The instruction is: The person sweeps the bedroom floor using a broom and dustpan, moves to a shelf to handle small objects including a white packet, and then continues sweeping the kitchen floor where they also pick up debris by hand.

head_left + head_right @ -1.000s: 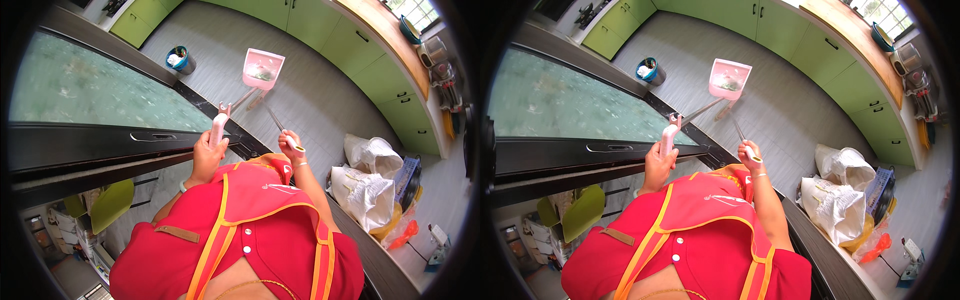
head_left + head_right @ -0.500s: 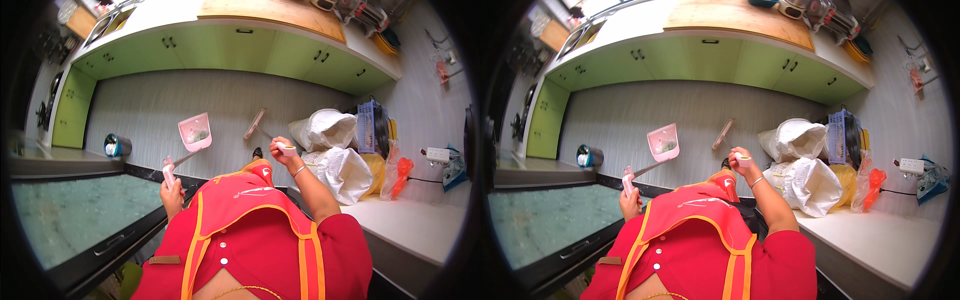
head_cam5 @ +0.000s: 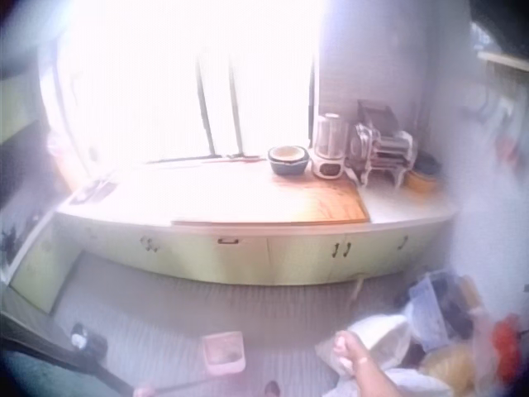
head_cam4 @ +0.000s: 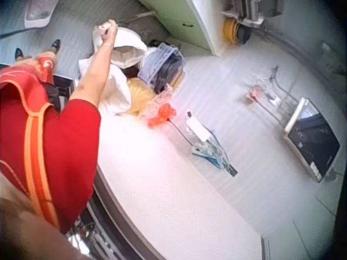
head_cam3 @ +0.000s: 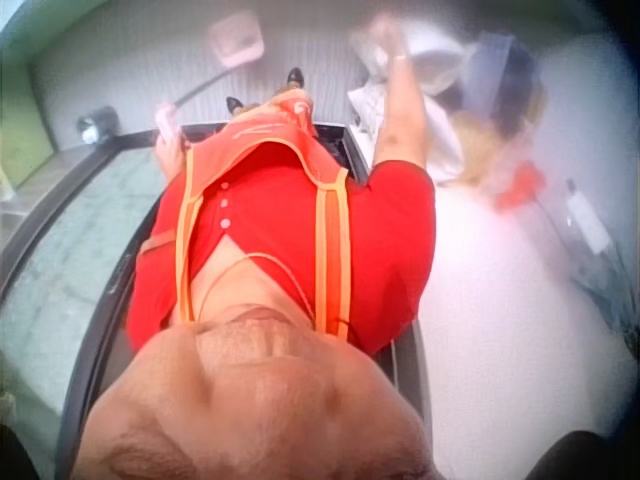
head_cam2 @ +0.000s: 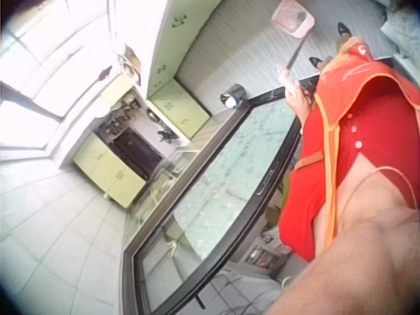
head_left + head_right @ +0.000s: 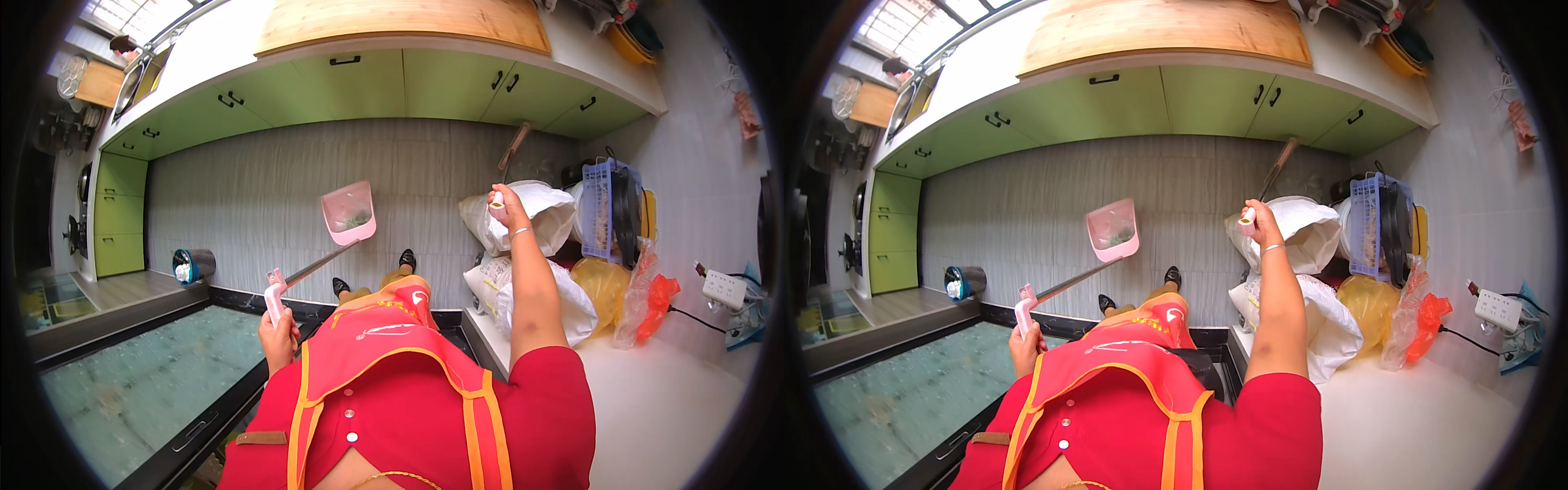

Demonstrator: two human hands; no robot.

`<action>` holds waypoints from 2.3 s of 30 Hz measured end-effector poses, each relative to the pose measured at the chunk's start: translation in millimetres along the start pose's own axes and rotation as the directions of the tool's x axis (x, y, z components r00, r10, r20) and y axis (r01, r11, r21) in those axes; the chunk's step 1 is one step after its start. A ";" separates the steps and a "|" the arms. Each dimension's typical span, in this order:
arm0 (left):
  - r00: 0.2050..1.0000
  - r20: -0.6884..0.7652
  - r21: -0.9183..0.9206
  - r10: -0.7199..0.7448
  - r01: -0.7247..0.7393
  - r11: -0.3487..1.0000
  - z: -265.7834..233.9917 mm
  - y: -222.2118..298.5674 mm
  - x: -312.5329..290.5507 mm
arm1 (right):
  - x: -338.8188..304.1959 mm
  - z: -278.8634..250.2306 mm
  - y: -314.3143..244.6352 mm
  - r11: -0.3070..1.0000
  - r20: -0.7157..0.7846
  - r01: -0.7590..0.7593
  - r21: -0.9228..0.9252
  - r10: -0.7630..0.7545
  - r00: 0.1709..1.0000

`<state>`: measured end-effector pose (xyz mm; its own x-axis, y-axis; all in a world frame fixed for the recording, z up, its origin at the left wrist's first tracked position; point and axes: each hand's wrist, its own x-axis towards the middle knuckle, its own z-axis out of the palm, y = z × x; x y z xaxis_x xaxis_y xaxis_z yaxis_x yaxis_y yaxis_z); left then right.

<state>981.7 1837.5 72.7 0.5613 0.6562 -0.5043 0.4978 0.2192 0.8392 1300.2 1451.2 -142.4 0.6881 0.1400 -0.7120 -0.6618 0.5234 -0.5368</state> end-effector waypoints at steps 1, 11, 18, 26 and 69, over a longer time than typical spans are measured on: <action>1.000 0.001 0.007 0.002 -0.002 1.000 6.7 2.2 1.0 | 11.8 -6.5 1.1 1.000 -0.001 -0.001 0.007 0.001 1.000; 0.992 0.125 0.085 -0.016 0.005 0.996 46.2 24.9 22.7 | 19.5 3.1 108.2 0.969 -0.066 -0.200 -0.143 0.192 0.979; 0.989 0.150 0.045 -0.011 0.004 0.999 41.9 30.0 46.5 | -49.5 63.6 161.5 0.875 -0.006 -0.366 -0.317 0.384 0.923; 0.967 0.245 0.006 0.074 -0.078 0.997 28.2 24.7 106.8 | -68.7 84.5 134.7 0.800 -0.081 -0.305 -0.516 0.309 0.948; 0.968 0.096 0.181 -0.233 0.214 0.960 181.5 45.6 204.3 | 62.0 123.0 -23.2 0.862 0.049 -0.498 -0.093 0.503 0.863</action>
<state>1239.2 1850.5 -29.0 0.4904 0.5145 -0.7034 0.7173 0.2200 0.6611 1394.8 1551.2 -118.4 0.2750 0.4252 -0.8623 -0.9409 0.3036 -0.1503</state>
